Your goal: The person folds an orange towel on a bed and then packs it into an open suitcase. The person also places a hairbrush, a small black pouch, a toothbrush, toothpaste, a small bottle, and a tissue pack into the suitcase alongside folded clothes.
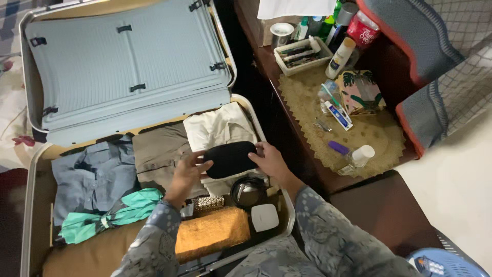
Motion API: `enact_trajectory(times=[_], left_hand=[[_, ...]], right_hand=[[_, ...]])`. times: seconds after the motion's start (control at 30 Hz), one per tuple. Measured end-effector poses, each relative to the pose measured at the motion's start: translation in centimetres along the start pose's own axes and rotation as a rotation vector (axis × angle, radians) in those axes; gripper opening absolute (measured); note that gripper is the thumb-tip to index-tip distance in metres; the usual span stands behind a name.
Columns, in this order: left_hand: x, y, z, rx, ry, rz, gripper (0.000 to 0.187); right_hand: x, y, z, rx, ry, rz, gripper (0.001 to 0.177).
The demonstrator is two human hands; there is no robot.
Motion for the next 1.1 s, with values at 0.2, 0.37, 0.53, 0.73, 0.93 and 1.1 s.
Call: enact_trajectory(times=[0.2, 0.37, 0.53, 0.73, 0.93, 1.1], left_hand=[[-3.0, -11.0, 0.1, 0.192, 0.056, 0.074, 0.047], [-5.6, -14.9, -0.9, 0.016, 0.083, -0.047, 0.047], [-5.5, -14.0, -1.1, -0.469, 0.102, 0.03, 0.043], [-5.1, -12.3, -1.7, -0.671, 0.128, -0.15, 0.048], [-3.7, -12.1, -2.4, -0.735, 0.131, -0.33, 0.043], [-3.2, -11.5, -2.9, -0.911, 0.087, -0.482, 0.042]], right_hand=[[-0.9, 0.7, -3.2, 0.204, 0.046, 0.198, 0.069], [-0.4, 0.5, -4.1, 0.416, -0.029, -0.033, 0.067], [1.6, -2.0, -3.2, 0.449, 0.13, 0.162, 0.062], [2.2, -2.0, -4.0, 0.538, 0.079, -0.043, 0.056], [1.2, -1.0, -5.0, 0.72, 0.047, -0.084, 0.057], [1.0, 0.1, -5.5, 0.654, 0.036, 0.037, 0.05]])
Point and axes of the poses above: each hand's wrist, its own x-axis away from the middle knuckle, its own z-axis out of the back of the hand, y = z × x, the point moved 6 cm from there along -x, towards the middle knuckle, and after that the axes turned 9 degrees about -z, right-handed, at the moved point
